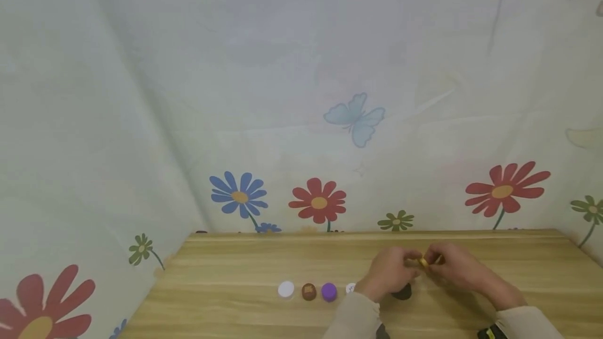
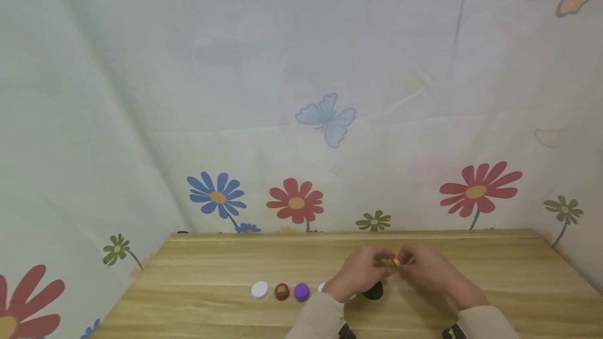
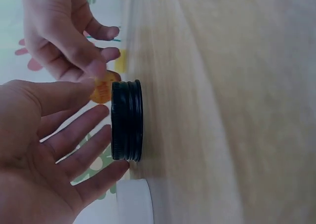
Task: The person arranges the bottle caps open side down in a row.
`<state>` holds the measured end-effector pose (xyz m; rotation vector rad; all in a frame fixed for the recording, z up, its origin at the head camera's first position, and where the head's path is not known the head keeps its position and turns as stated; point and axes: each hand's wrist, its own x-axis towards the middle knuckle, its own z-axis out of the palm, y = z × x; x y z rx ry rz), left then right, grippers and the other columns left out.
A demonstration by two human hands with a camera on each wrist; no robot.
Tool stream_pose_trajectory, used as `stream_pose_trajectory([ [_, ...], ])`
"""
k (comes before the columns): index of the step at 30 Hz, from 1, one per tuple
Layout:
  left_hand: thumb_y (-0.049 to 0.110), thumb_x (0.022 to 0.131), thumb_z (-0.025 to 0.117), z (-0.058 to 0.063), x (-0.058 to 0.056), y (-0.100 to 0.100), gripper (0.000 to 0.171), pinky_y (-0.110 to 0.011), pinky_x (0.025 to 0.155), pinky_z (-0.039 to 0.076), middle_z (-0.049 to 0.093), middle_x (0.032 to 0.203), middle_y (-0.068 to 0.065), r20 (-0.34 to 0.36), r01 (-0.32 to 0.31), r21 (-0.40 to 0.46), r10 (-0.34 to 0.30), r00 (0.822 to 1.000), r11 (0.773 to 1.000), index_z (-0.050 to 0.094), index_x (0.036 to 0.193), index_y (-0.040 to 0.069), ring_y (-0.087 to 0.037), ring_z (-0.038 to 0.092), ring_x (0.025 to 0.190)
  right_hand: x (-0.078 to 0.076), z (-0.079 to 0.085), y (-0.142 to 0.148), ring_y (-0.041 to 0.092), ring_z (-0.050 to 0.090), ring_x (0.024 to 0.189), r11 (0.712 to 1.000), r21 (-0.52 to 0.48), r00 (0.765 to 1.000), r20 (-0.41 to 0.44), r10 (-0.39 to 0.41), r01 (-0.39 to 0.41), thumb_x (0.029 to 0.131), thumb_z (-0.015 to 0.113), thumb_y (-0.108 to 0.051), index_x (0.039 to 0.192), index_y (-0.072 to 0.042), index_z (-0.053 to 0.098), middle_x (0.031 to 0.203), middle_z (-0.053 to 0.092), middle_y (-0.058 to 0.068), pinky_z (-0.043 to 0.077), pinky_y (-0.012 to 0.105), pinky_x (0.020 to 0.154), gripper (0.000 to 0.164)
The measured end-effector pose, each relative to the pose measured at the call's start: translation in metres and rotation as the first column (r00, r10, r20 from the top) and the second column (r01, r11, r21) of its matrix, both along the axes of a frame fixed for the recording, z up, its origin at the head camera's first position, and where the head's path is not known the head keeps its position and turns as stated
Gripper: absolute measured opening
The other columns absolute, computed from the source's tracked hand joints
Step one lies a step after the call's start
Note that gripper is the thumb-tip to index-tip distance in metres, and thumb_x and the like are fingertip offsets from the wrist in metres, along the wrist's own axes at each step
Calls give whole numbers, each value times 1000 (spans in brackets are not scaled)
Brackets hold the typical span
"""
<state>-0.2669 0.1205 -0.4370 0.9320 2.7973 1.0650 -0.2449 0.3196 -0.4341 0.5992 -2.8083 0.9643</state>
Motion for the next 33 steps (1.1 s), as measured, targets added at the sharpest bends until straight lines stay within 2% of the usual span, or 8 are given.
stream_pose_trajectory([
  [5, 10, 92, 82, 2, 1, -4, 23, -17, 81, 51, 78, 109, 12, 24, -36, 149, 33, 999, 988, 81, 114, 19, 0, 68, 97, 3, 9, 2, 9, 59, 76, 986, -150, 989, 115, 91, -73, 92, 68, 3, 97, -2, 69, 90, 67, 4, 51, 27, 59, 7],
  [8, 6, 90, 84, 4, 3, -7, 22, -15, 73, 51, 79, 101, 10, 23, -38, 212, 34, 999, 976, 81, 109, 17, 3, 67, 85, 7, 17, 2, 14, 59, 75, 973, -216, 975, 188, 118, -76, 93, 65, 2, 103, 1, 67, 90, 65, 8, 53, 29, 60, 10],
  [11, 6, 88, 86, 5, 4, -10, 23, -13, 71, 50, 78, 96, 10, 5, -37, 242, 37, 999, 970, 81, 107, 17, 7, 65, 79, 9, 23, 2, 19, 62, 76, 964, -256, 964, 231, 135, -74, 98, 62, 0, 109, 3, 65, 94, 66, 12, 56, 32, 62, 12],
  [19, 15, 82, 93, 5, 5, -16, 34, -10, 68, 46, 73, 89, 18, -115, -39, 209, 64, 991, 977, 79, 111, 26, 10, 63, 75, 9, 29, 2, 23, 68, 73, 933, -329, 955, 199, 221, -147, 104, 58, 0, 121, 11, 59, 97, 72, 12, 59, 35, 62, 20],
  [23, 19, 82, 94, 5, 6, -16, 33, -9, 67, 45, 72, 88, 19, -171, -41, 190, 74, 982, 981, 78, 110, 27, 12, 61, 73, 9, 30, 1, 22, 68, 72, 911, -374, 944, 199, 264, -176, 105, 58, -1, 123, 13, 57, 97, 71, 18, 60, 36, 62, 23],
  [28, 23, 83, 93, 6, 7, -16, 28, -10, 67, 44, 71, 88, 20, -166, -57, 181, 87, 982, 982, 78, 106, 24, 12, 60, 73, 9, 30, 0, 22, 68, 73, 899, -402, 934, 224, 278, -171, 107, 58, -3, 125, 14, 55, 99, 70, 22, 60, 37, 63, 25],
  [33, 23, 83, 93, 5, 6, -16, 23, -11, 66, 43, 71, 85, 21, -154, -62, 151, 85, 984, 987, 79, 100, 22, 11, 60, 70, 10, 29, 0, 21, 67, 76, 925, -352, 947, 222, 234, -146, 100, 68, -1, 121, 9, 61, 101, 70, 16, 59, 36, 63, 25],
])
